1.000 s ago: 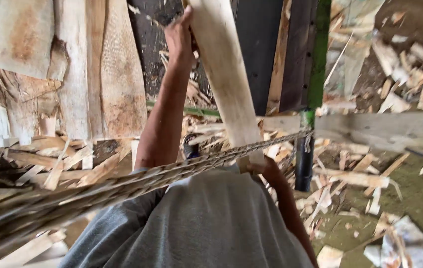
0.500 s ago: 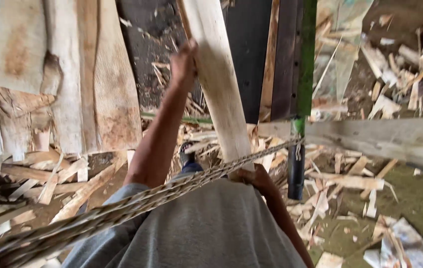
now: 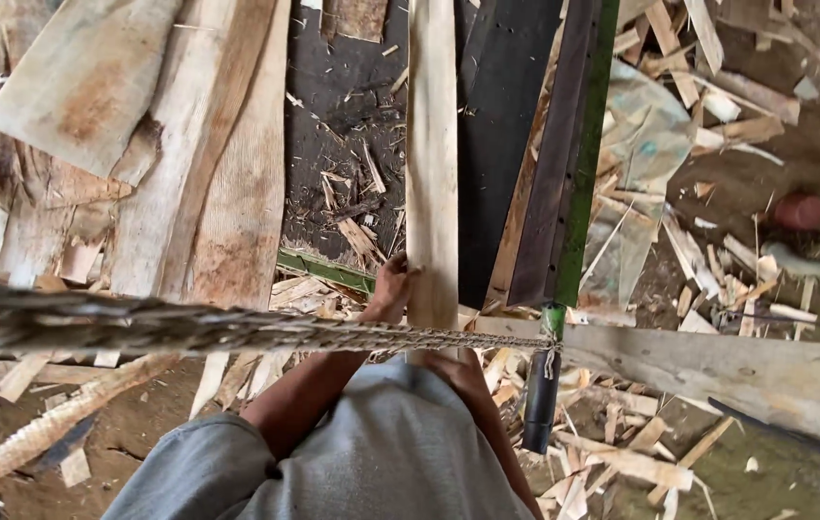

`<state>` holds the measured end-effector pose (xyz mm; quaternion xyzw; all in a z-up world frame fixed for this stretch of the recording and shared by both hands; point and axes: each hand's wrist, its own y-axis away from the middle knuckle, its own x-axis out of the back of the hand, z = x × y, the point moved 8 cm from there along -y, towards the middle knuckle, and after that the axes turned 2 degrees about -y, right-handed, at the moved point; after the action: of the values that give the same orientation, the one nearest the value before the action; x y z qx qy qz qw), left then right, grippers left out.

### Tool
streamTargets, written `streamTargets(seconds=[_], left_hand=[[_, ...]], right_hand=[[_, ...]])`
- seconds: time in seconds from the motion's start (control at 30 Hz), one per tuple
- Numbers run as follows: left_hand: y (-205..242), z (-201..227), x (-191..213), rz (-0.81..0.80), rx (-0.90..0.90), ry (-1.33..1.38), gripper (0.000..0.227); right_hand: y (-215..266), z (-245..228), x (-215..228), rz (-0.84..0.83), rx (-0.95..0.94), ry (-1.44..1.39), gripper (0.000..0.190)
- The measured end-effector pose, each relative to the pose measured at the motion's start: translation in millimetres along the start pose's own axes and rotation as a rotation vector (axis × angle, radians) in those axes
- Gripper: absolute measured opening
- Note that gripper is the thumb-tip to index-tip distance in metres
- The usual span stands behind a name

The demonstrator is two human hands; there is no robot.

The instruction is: Trimming and slicing strips of bark using a manual lever-operated slicing machine.

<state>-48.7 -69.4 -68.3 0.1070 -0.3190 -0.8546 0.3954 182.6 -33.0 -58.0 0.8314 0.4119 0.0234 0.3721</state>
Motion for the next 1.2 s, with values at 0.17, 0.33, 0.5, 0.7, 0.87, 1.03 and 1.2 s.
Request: streamTargets(seconds=[0.17,0.33,0.5,0.7,0.87,1.03,1.2], left_hand=[[-42.1,-29.6,-9.2,0.091,0.002,0.177,0.06],[-28.4,-9.1,-6.6,0.151,-0.028,0.137,0.06],[-15.0,1.2,-12.4,0.083,-0.013,0.252,0.054],[-8.5,-12.8,-13.2,-0.167,-0.071,0.866,0.055],[-9.7,-20.1,5.9,-0.168,-0.227,0.57,0.033],[-32.1,-58.7,31.0,-0.066,-0.008,0.194,0.035],[17.0,11.3,38.1,-0.179,0.033,0.805,0.037]], right_hand=[[-1.8,-15.2,-4.0,-0.01,0.035,0.045,0.073],[-13.3,-13.7,1.6,-0.098,0.178,0.081,0.071],[-3.5,-27.4,-7.0,-0.069,0.258,0.16,0.064],[0.3,-35.9,-25.6,-0.106,0.226,0.11,0.063],[5.1,-35.5,-49.7,-0.056,0.088,0.249,0.061],[-14.6,7.2,-34.6,-0.023,-0.107,0.081,0.065],[13.6,-43.1,-66.5,-0.191,0.191,0.368,0.042]])
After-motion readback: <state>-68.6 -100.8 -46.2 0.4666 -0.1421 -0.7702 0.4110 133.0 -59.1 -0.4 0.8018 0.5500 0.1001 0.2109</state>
